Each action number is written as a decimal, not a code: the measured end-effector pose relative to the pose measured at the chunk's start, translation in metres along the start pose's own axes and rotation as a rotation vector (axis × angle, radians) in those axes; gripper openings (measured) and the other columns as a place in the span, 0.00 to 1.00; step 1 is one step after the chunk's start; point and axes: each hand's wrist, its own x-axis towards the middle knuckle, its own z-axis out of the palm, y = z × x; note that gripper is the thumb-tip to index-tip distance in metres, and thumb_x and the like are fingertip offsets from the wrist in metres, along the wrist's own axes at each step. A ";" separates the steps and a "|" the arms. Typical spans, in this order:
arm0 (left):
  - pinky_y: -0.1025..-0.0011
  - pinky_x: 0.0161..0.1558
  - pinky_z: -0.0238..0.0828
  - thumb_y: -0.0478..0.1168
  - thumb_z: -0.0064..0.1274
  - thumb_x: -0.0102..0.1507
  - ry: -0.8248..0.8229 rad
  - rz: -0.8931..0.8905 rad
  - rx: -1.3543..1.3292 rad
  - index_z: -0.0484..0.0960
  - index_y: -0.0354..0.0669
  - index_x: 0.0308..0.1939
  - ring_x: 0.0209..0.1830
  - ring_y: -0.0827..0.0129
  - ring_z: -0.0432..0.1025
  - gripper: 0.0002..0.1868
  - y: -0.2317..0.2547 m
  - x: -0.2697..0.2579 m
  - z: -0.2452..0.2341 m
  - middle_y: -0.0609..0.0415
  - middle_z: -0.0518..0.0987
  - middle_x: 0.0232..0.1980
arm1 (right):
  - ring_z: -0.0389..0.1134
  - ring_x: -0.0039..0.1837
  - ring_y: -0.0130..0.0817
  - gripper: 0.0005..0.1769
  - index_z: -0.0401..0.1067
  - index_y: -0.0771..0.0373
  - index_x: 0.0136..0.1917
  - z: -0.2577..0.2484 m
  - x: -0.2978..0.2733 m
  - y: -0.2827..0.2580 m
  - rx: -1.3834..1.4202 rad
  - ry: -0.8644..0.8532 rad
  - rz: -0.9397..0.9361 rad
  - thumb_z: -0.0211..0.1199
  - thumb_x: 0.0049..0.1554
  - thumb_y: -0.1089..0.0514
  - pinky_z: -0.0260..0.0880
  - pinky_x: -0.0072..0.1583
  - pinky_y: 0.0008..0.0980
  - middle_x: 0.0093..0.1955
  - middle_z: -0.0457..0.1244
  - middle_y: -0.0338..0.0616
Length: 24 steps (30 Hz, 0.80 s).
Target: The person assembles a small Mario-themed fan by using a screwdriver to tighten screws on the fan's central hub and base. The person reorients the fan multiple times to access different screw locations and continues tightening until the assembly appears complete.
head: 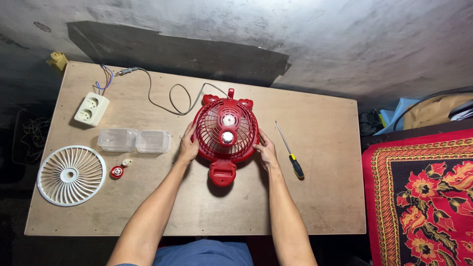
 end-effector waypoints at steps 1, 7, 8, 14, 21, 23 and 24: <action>0.68 0.76 0.52 0.22 0.39 0.58 0.004 0.000 0.029 0.68 0.38 0.73 0.79 0.55 0.58 0.36 -0.004 0.001 0.000 0.42 0.63 0.79 | 0.65 0.72 0.29 0.47 0.50 0.69 0.82 0.000 0.001 0.004 -0.018 0.006 0.014 0.57 0.51 0.77 0.69 0.65 0.23 0.79 0.56 0.51; 0.65 0.74 0.53 0.24 0.42 0.60 0.013 -0.002 0.115 0.69 0.39 0.73 0.77 0.51 0.60 0.35 -0.009 0.001 -0.002 0.41 0.64 0.77 | 0.65 0.69 0.37 0.46 0.48 0.66 0.82 -0.002 0.001 0.014 -0.034 -0.001 0.059 0.56 0.52 0.76 0.70 0.63 0.29 0.78 0.56 0.55; 0.65 0.74 0.54 0.26 0.42 0.62 0.026 -0.014 0.115 0.69 0.40 0.73 0.76 0.51 0.61 0.33 -0.003 0.001 -0.003 0.41 0.66 0.77 | 0.66 0.69 0.38 0.47 0.48 0.65 0.82 -0.001 0.000 0.013 -0.048 -0.002 0.070 0.56 0.52 0.76 0.71 0.63 0.29 0.78 0.56 0.57; 0.65 0.73 0.61 0.34 0.47 0.65 0.229 0.044 0.162 0.73 0.41 0.70 0.74 0.51 0.66 0.27 0.079 0.009 0.004 0.41 0.70 0.74 | 0.66 0.68 0.41 0.42 0.56 0.60 0.78 -0.015 -0.006 -0.011 -0.500 0.106 -0.133 0.62 0.52 0.69 0.71 0.62 0.33 0.79 0.54 0.52; 0.51 0.75 0.48 0.37 0.53 0.65 0.126 0.280 0.312 0.71 0.32 0.70 0.78 0.38 0.53 0.29 0.174 -0.010 0.058 0.30 0.61 0.77 | 0.67 0.66 0.56 0.26 0.73 0.66 0.64 -0.089 -0.040 -0.039 -1.169 0.380 -0.442 0.65 0.51 0.63 0.66 0.69 0.45 0.64 0.67 0.56; 0.50 0.76 0.47 0.38 0.53 0.65 0.086 0.318 0.354 0.71 0.33 0.71 0.79 0.38 0.53 0.30 0.183 -0.019 0.080 0.30 0.61 0.77 | 0.65 0.65 0.57 0.27 0.72 0.68 0.63 -0.106 -0.049 -0.035 -1.262 0.410 -0.455 0.67 0.50 0.62 0.65 0.68 0.47 0.63 0.66 0.58; 0.50 0.77 0.47 0.39 0.54 0.65 0.068 0.337 0.376 0.70 0.33 0.71 0.79 0.38 0.52 0.30 0.185 -0.022 0.091 0.30 0.61 0.77 | 0.65 0.65 0.58 0.28 0.72 0.69 0.63 -0.114 -0.052 -0.032 -1.308 0.423 -0.462 0.68 0.49 0.62 0.64 0.68 0.48 0.62 0.66 0.59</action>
